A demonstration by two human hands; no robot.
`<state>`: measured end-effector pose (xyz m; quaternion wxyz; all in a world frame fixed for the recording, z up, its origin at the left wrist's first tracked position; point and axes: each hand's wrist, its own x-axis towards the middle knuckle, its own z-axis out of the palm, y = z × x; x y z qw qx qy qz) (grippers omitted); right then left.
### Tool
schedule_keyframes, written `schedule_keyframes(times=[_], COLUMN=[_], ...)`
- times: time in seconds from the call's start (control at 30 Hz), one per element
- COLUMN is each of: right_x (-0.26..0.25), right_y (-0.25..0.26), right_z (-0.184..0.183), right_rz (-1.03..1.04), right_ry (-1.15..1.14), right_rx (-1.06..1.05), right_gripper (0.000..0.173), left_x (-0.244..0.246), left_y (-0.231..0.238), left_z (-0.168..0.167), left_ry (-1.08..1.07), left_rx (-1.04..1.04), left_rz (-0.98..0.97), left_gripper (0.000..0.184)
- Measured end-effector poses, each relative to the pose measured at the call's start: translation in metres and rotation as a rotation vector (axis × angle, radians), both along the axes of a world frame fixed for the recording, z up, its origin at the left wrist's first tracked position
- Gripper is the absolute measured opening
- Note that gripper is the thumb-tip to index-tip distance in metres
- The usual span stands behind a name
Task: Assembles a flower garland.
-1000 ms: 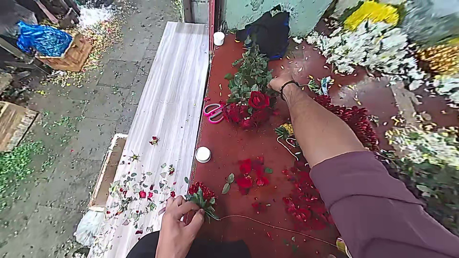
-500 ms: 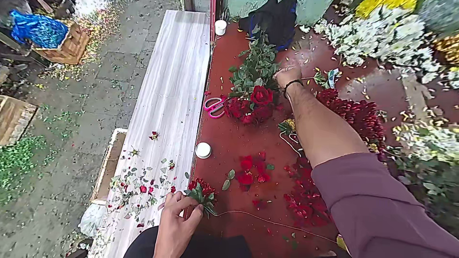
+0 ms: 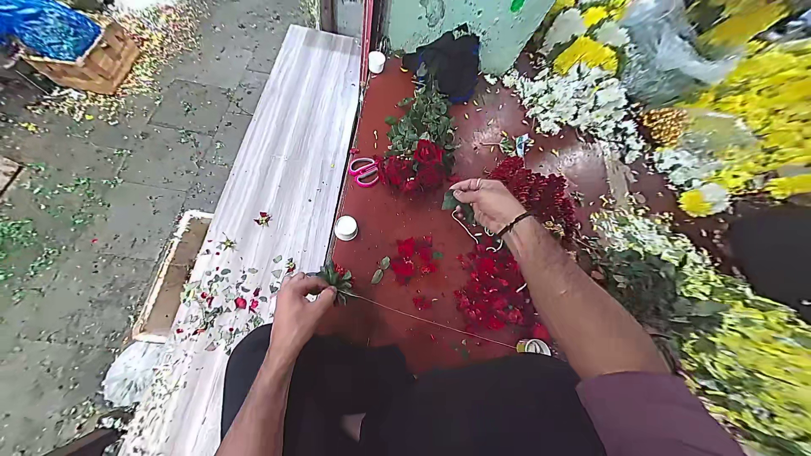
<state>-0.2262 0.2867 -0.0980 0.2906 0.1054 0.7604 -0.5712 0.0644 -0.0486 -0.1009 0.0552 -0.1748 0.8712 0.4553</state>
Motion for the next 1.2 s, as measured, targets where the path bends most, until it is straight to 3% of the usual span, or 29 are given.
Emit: schedule_keyframes(times=[0.23,0.5,0.57,0.73,0.83,0.97,1.07,1.2], right_x=[0.094,0.131,0.130,0.132,0.136,0.133,0.132,0.140], right_y=[-0.037,-0.063,-0.064,-0.070,-0.073,-0.074,-0.080,-0.099], right_z=[0.019,-0.013,-0.024,-0.047,-0.058,-0.073,-0.084,-0.088], right_rz=[0.124,0.018,0.030,0.076,0.199,0.432,0.501,0.755], right_ry=[-0.055,-0.112,-0.094,0.011,-0.013,0.087,0.153,0.194], right_rx=[-0.303,-0.309,-0.247,-0.037,0.040,0.445,0.577,0.879], right_gripper=[0.044,0.038,0.042,0.025,0.024,0.019,0.016,0.027], left_x=[0.012,0.012,0.012,0.010,0.010,0.006,0.006,0.006], left_y=[-0.002,-0.003,-0.003,-0.002,-0.003,-0.005,-0.005,-0.006], left_z=[0.003,0.005,0.005,0.008,0.005,0.002,0.003,-0.001], left_ry=[-0.024,-0.071,-0.071,-0.085,-0.085,-0.076,-0.076,-0.076], left_rx=[0.058,0.121,0.119,0.138,0.144,0.124,0.116,0.118], left_rz=[0.081,0.117,0.126,0.152,0.147,0.120,0.117,0.108], left_gripper=[0.019,0.017,0.017,0.014,0.014,0.016,0.015,0.016])
